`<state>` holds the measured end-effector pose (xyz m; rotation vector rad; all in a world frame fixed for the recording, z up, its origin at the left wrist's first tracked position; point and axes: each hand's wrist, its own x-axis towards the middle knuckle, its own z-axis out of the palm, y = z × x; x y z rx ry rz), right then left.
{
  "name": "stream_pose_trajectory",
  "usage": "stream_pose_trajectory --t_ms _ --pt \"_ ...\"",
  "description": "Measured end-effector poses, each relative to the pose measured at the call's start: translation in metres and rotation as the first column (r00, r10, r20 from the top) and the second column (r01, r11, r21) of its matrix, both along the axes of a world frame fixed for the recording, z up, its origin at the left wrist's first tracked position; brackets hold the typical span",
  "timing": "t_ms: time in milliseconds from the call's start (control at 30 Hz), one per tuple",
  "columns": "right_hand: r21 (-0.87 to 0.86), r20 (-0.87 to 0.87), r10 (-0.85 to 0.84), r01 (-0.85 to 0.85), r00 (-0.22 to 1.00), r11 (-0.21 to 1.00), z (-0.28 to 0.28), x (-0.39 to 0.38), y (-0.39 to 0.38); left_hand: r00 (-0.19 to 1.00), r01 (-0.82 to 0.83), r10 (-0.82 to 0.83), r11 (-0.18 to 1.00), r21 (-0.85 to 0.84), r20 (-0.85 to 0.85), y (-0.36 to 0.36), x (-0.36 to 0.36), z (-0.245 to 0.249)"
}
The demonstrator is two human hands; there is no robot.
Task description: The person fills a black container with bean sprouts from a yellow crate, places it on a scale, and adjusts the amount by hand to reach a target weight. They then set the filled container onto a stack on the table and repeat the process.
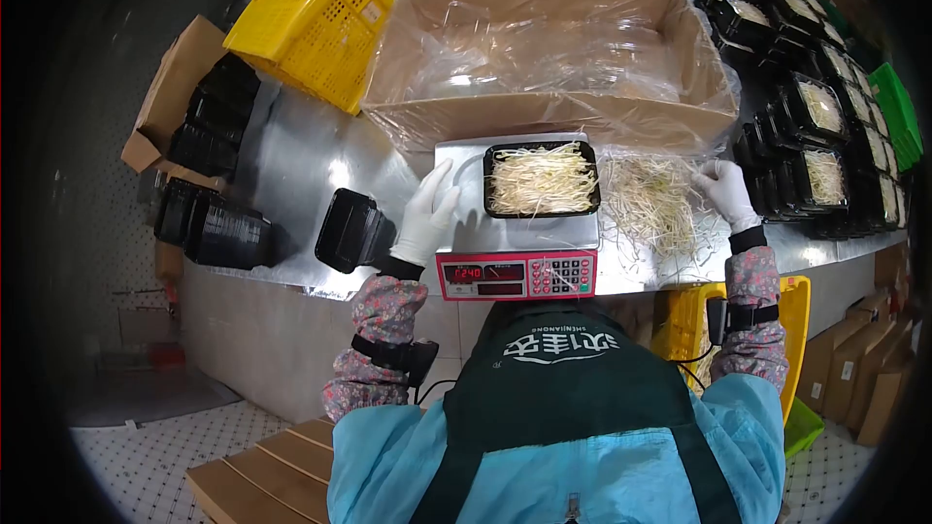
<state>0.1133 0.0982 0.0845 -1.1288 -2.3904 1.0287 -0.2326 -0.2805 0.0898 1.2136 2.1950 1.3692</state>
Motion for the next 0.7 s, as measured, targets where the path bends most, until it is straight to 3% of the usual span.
stream_pose_trajectory --t_ms 200,300,367,500,567,633,667,700 --pt "-0.190 -0.326 0.104 -0.173 0.940 0.966 0.084 -0.072 -0.043 0.998 0.060 -0.059 0.997 0.041 -0.007 0.012 0.013 -0.005" --pt "-0.132 -0.417 0.225 -0.303 0.881 0.944 0.102 -0.105 -0.069 0.999 0.027 -0.030 0.995 0.099 0.025 0.010 0.007 -0.019" --pt "-0.130 -0.447 0.284 -0.376 0.848 0.917 0.100 -0.118 -0.076 0.999 0.029 -0.029 1.000 0.004 -0.016 0.007 0.013 -0.003" --pt "-0.201 -0.482 0.183 -0.311 0.857 0.929 0.073 -0.109 -0.068 0.993 0.064 -0.075 0.989 -0.132 -0.087 -0.011 0.017 -0.002" --pt "-0.204 -0.447 0.136 -0.249 0.884 0.947 0.036 -0.090 -0.049 0.993 0.076 -0.087 0.987 -0.142 -0.075 -0.023 0.017 -0.001" --pt "-0.106 -0.003 0.240 -0.239 0.971 0.965 0.007 -0.066 -0.026 0.988 0.077 -0.098 0.983 -0.166 -0.121 -0.035 0.008 -0.022" --pt "0.221 0.307 0.351 -0.425 0.884 0.878 -0.015 -0.053 -0.013 0.976 0.091 -0.124 0.979 -0.182 -0.178 -0.035 0.009 -0.021" --pt "0.255 0.276 0.356 -0.425 0.893 0.869 -0.014 -0.051 -0.016 0.960 0.103 -0.150 0.975 -0.199 -0.235 -0.032 0.009 -0.020"
